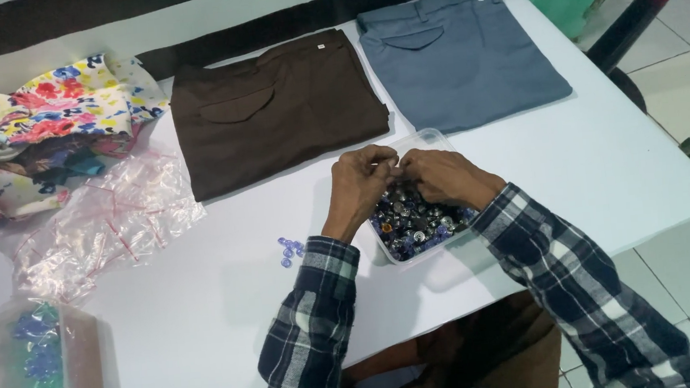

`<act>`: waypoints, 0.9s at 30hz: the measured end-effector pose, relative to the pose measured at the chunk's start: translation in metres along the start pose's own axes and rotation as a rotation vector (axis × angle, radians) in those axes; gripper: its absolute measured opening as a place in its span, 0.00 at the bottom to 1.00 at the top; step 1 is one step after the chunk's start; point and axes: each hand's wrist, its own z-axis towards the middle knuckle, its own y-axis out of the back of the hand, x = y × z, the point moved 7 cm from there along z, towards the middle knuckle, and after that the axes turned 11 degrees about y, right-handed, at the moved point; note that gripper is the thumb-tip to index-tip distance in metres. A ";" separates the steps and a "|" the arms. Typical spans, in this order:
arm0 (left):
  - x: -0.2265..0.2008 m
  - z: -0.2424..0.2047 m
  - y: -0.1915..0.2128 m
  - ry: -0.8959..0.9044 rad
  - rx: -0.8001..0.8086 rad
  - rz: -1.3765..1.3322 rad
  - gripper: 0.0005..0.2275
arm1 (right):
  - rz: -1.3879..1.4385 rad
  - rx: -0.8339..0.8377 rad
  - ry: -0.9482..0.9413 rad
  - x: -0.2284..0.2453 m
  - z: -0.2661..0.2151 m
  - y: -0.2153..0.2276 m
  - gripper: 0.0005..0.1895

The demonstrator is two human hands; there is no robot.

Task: The person picks small buttons one by one from a plastic tray and a transparent bag, placing them onto the white surface of a workstation tabletop.

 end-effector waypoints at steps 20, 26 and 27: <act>0.001 -0.003 -0.013 -0.332 -0.282 0.654 0.12 | -0.181 -0.134 0.050 -0.026 0.041 -0.015 0.07; -0.004 -0.007 -0.015 -0.329 -0.235 0.729 0.13 | -0.349 -0.047 0.054 -0.004 0.016 0.016 0.07; -0.004 -0.010 -0.016 -0.322 -0.200 0.753 0.13 | -0.333 -0.011 0.035 -0.007 0.011 0.014 0.08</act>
